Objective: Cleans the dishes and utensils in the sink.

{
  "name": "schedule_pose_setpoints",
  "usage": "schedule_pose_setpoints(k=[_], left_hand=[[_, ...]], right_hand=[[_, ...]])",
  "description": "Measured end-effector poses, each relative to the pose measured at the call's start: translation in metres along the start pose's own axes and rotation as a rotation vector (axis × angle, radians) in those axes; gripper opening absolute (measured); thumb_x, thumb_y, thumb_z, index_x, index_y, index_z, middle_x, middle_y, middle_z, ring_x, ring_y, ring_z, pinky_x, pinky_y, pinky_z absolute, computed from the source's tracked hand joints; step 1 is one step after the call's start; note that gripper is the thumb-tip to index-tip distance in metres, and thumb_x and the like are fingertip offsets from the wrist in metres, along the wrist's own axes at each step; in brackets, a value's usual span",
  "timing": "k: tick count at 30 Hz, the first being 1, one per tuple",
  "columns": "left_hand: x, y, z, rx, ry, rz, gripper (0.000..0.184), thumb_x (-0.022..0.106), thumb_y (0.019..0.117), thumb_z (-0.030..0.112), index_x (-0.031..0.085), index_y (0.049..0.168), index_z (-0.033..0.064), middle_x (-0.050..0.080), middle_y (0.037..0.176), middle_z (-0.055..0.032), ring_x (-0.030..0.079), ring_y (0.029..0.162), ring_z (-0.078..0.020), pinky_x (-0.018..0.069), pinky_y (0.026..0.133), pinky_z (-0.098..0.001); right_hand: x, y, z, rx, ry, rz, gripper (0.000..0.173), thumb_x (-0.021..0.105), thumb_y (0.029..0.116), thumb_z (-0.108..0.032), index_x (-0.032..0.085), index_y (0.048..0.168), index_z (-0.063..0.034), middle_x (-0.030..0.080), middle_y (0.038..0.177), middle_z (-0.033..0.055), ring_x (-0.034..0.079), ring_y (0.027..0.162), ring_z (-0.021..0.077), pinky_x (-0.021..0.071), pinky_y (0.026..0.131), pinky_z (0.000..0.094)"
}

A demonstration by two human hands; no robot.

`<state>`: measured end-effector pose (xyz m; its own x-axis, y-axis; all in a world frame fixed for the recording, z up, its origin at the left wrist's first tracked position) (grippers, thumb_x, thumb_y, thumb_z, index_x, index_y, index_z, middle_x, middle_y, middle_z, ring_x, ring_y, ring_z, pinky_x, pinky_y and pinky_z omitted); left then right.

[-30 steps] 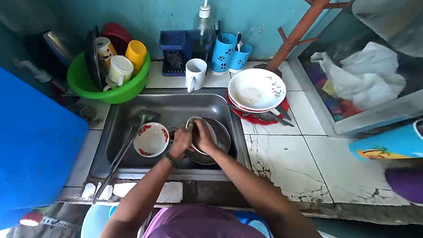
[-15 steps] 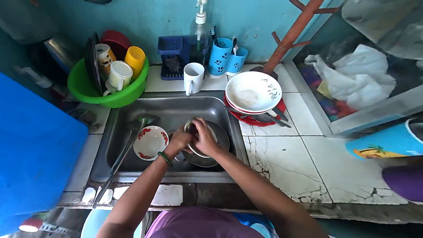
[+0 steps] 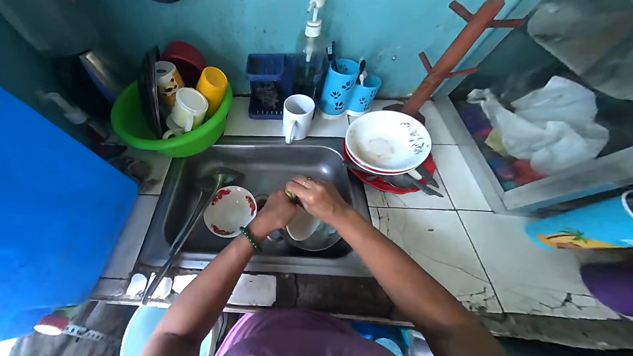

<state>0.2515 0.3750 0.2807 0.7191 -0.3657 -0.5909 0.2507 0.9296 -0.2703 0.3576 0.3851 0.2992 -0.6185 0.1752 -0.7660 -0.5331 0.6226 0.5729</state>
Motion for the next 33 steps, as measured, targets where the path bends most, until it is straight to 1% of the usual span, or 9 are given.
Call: schedule_pose_setpoints(k=[5, 10, 15, 19, 21, 25, 28, 30, 33], left_hand=[[-0.006, -0.009, -0.002, 0.13, -0.073, 0.116, 0.067, 0.058, 0.0913, -0.004, 0.037, 0.155, 0.0004, 0.048, 0.147, -0.0272, 0.051, 0.135, -0.0375, 0.0439, 0.11, -0.0526], [-0.009, -0.005, 0.005, -0.012, 0.09, -0.022, 0.029, 0.052, 0.1033, 0.006, 0.058, 0.129, -0.0052, 0.064, 0.116, -0.0254, 0.065, 0.103, -0.0344, 0.0525, 0.09, -0.0514], [-0.014, -0.012, 0.0, 0.134, -0.08, 0.128, 0.065, 0.057, 0.0911, -0.005, 0.038, 0.153, -0.0013, 0.05, 0.144, -0.0288, 0.056, 0.127, -0.0381, 0.0485, 0.105, -0.0529], [-0.009, -0.005, 0.005, 0.026, 0.1, -0.073, 0.032, 0.056, 0.1002, 0.006, 0.059, 0.13, -0.0053, 0.064, 0.121, -0.0256, 0.062, 0.114, -0.0355, 0.0479, 0.099, -0.0528], [-0.006, -0.007, 0.007, 0.032, 0.147, -0.048, 0.031, 0.052, 0.1019, 0.003, 0.058, 0.131, -0.006, 0.064, 0.122, -0.0269, 0.063, 0.115, -0.0379, 0.0483, 0.101, -0.0539], [-0.006, -0.014, 0.004, 0.166, 0.011, 0.195, 0.06, 0.05, 0.0933, -0.011, 0.042, 0.152, 0.0, 0.056, 0.139, -0.0283, 0.058, 0.127, -0.0398, 0.0475, 0.106, -0.0536], [0.0, -0.009, -0.007, 0.299, -0.138, 0.403, 0.067, 0.05, 0.088, -0.015, 0.039, 0.153, -0.0016, 0.05, 0.145, -0.0283, 0.053, 0.132, -0.0384, 0.0468, 0.107, -0.0512], [0.007, -0.003, -0.018, 0.27, -0.136, 0.428, 0.07, 0.053, 0.0875, -0.015, 0.038, 0.154, -0.0004, 0.048, 0.146, -0.0291, 0.054, 0.131, -0.0393, 0.047, 0.107, -0.052], [0.02, 0.008, -0.028, 0.042, 0.065, 0.274, 0.073, 0.059, 0.0896, -0.008, 0.035, 0.157, 0.0063, 0.044, 0.151, -0.0273, 0.06, 0.124, -0.0424, 0.0526, 0.1, -0.0551]], right_hand=[[-0.01, -0.005, 0.049, 0.517, 0.14, 0.074, 0.015, 0.077, 0.0887, -0.003, 0.072, 0.095, 0.0099, 0.071, 0.09, 0.0281, 0.07, 0.085, 0.0436, 0.055, 0.08, 0.0596], [0.001, 0.004, -0.001, -0.078, 0.005, 0.102, 0.016, 0.067, 0.0852, 0.007, 0.075, 0.099, 0.0037, 0.074, 0.095, 0.0212, 0.075, 0.081, 0.036, 0.062, 0.07, 0.0486], [-0.003, -0.008, 0.052, 0.588, 0.176, 0.131, 0.021, 0.08, 0.0882, -0.008, 0.072, 0.094, 0.0101, 0.071, 0.088, 0.0279, 0.07, 0.084, 0.0425, 0.0547, 0.08, 0.0593], [0.002, -0.006, 0.0, -0.031, -0.006, 0.13, 0.016, 0.069, 0.0834, 0.005, 0.075, 0.098, 0.0042, 0.074, 0.093, 0.0217, 0.074, 0.08, 0.0372, 0.0614, 0.069, 0.0504], [0.002, -0.008, 0.004, -0.097, -0.007, 0.155, 0.019, 0.07, 0.0815, 0.005, 0.076, 0.099, 0.0037, 0.074, 0.092, 0.0219, 0.075, 0.077, 0.0368, 0.0614, 0.067, 0.0492], [0.013, -0.031, 0.063, 0.667, 0.324, 0.218, 0.018, 0.078, 0.0889, -0.005, 0.072, 0.095, 0.0103, 0.072, 0.087, 0.0246, 0.071, 0.079, 0.0348, 0.057, 0.077, 0.0523], [0.044, -0.053, 0.071, 1.158, 0.601, -0.031, 0.034, 0.076, 0.0949, -0.024, 0.069, 0.113, 0.0034, 0.069, 0.093, 0.0165, 0.063, 0.073, 0.0198, 0.0555, 0.07, 0.0381], [0.058, -0.062, 0.069, 1.215, 0.582, -0.346, 0.036, 0.071, 0.0991, -0.024, 0.063, 0.123, 0.0011, 0.062, 0.093, 0.0126, 0.055, 0.065, 0.0134, 0.0494, 0.062, 0.0294], [0.059, -0.066, 0.072, 1.027, 0.145, -0.809, 0.032, 0.064, 0.099, -0.009, 0.061, 0.127, 0.0068, 0.064, 0.124, 0.0277, 0.065, 0.111, 0.0376, 0.0507, 0.096, 0.0546]])
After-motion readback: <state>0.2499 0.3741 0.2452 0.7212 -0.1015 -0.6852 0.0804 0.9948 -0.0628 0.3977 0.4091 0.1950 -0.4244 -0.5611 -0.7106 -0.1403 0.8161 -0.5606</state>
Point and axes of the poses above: each hand's wrist, its own y-axis towards the middle knuckle, its own x-axis out of the palm, z = x × y, the point moved 6 cm from there along y, towards the middle knuckle
